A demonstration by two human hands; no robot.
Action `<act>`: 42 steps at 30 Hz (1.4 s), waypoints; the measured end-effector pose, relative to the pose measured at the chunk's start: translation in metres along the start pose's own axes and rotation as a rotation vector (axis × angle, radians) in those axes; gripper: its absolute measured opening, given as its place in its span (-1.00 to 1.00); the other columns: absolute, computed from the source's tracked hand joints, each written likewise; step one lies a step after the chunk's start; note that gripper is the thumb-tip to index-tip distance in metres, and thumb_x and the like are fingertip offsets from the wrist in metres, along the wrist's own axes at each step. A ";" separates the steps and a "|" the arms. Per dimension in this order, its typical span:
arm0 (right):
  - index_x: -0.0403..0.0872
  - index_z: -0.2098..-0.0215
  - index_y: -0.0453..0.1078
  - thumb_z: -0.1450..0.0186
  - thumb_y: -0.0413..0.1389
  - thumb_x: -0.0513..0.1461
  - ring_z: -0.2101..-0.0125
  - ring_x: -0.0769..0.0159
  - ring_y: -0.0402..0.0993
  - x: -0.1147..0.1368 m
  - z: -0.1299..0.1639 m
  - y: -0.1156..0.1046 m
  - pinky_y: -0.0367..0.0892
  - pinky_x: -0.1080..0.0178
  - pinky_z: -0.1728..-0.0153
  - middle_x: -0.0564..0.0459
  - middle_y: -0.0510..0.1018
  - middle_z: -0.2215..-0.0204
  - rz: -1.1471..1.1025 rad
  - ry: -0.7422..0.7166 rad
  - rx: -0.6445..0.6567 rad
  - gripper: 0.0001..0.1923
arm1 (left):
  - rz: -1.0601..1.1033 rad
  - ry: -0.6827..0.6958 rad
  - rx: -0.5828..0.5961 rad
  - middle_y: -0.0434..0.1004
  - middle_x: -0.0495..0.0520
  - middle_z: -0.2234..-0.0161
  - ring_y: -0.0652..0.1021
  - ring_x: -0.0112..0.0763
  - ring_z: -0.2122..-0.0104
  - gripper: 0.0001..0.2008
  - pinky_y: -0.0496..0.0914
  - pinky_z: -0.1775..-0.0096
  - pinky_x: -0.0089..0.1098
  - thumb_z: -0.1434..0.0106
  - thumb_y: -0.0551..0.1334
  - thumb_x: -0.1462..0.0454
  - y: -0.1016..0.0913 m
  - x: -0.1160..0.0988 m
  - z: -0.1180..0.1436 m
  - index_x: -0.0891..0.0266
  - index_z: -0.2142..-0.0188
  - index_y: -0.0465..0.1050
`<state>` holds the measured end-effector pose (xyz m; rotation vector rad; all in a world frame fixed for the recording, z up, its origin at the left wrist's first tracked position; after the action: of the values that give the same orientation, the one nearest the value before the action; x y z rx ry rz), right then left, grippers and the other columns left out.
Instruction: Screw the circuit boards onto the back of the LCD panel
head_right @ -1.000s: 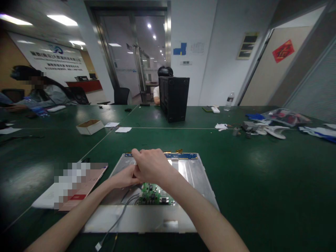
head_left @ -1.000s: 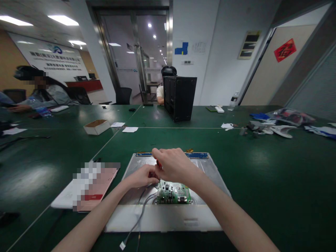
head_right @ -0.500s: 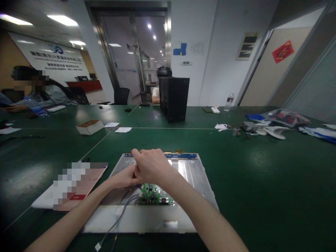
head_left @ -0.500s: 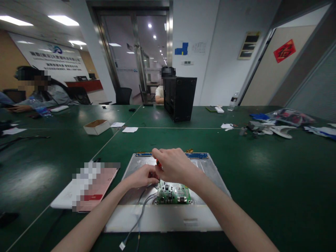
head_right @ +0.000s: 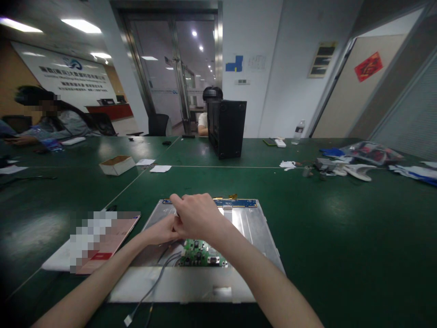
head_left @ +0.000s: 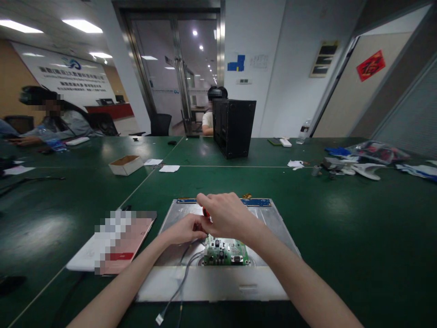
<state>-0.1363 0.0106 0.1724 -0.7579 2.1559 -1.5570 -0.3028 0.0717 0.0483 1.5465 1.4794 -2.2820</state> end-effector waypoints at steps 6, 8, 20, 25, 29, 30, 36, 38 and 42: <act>-0.05 0.23 0.24 -0.30 -0.05 -0.10 0.51 0.35 0.38 -0.002 -0.002 0.001 -0.16 0.27 0.57 0.07 0.52 0.46 0.032 0.044 0.046 -0.80 | 0.001 -0.064 -0.014 0.44 -0.02 0.51 0.42 -0.40 0.46 -0.87 0.27 0.41 -0.48 -0.03 0.24 0.27 -0.001 -0.003 0.003 0.30 0.40 0.44; -0.07 0.22 0.23 -0.26 -0.03 -0.16 0.52 0.36 0.37 -0.001 -0.001 0.001 -0.16 0.26 0.58 0.06 0.52 0.44 0.022 0.033 0.037 -0.83 | -0.001 -0.045 -0.013 0.43 -0.02 0.53 0.41 -0.40 0.47 -0.89 0.26 0.42 -0.48 -0.03 0.23 0.28 -0.001 -0.002 0.001 0.30 0.44 0.42; -0.05 0.25 0.21 -0.28 -0.05 -0.13 0.55 0.36 0.35 -0.002 -0.001 0.001 -0.18 0.27 0.59 0.08 0.52 0.46 0.033 0.023 0.012 -0.83 | -0.004 -0.046 0.000 0.42 -0.04 0.54 0.41 -0.42 0.49 -0.89 0.26 0.43 -0.49 -0.04 0.23 0.28 -0.002 -0.003 0.002 0.30 0.43 0.43; -0.08 0.23 0.19 -0.20 -0.01 -0.16 0.52 0.34 0.37 0.000 0.000 -0.002 -0.15 0.27 0.60 0.04 0.53 0.40 -0.006 0.001 0.005 -0.79 | -0.003 0.013 0.002 0.40 -0.06 0.57 0.39 -0.43 0.52 -0.95 0.22 0.47 -0.50 -0.02 0.21 0.33 0.000 0.001 -0.001 0.31 0.49 0.38; -0.07 0.21 0.21 -0.27 -0.04 -0.06 0.50 0.31 0.40 -0.001 -0.001 -0.001 -0.13 0.27 0.57 0.03 0.53 0.43 0.025 0.043 0.047 -0.74 | 0.008 -0.058 -0.017 0.42 -0.05 0.54 0.40 -0.43 0.50 -0.93 0.24 0.46 -0.49 -0.03 0.22 0.32 0.000 -0.001 0.002 0.29 0.44 0.41; -0.06 0.21 0.21 -0.28 -0.04 -0.07 0.50 0.31 0.39 -0.001 -0.002 -0.001 -0.13 0.27 0.57 0.04 0.53 0.44 0.032 0.054 0.055 -0.75 | 0.009 -0.066 -0.018 0.43 -0.05 0.53 0.41 -0.43 0.49 -0.92 0.24 0.45 -0.50 -0.03 0.22 0.31 0.000 -0.001 0.002 0.30 0.43 0.42; -0.09 0.21 0.19 -0.20 -0.02 -0.21 0.52 0.37 0.35 0.000 -0.001 -0.002 -0.15 0.27 0.59 0.02 0.52 0.38 0.004 0.029 0.040 -0.81 | 0.049 -0.002 -0.007 0.41 -0.05 0.54 0.39 -0.44 0.50 -0.91 0.24 0.46 -0.50 -0.04 0.23 0.30 0.000 0.002 0.001 0.31 0.45 0.39; -0.08 0.21 0.20 -0.22 -0.01 -0.15 0.51 0.35 0.36 0.000 -0.001 -0.001 -0.15 0.27 0.59 0.02 0.52 0.37 -0.005 0.020 0.030 -0.79 | 0.045 0.003 0.000 0.40 -0.05 0.56 0.38 -0.45 0.52 -0.91 0.23 0.47 -0.50 -0.05 0.22 0.29 0.000 0.001 0.001 0.31 0.47 0.39; -0.06 0.23 0.22 -0.28 -0.04 -0.02 0.50 0.32 0.39 -0.003 -0.001 0.002 -0.16 0.28 0.58 0.04 0.53 0.44 0.021 0.044 0.033 -0.72 | 0.018 -0.029 -0.014 0.42 -0.04 0.53 0.41 -0.43 0.49 -0.91 0.25 0.44 -0.49 -0.05 0.23 0.29 0.000 -0.002 0.002 0.30 0.44 0.42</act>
<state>-0.1350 0.0140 0.1712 -0.6943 2.1563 -1.6088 -0.3038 0.0692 0.0499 1.5100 1.4656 -2.2695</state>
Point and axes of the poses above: each hand's wrist, its own z-axis away from the middle knuckle, its own y-axis out of the palm, x = y × z, the point moved 1 cm from there along -z, towards the middle knuckle
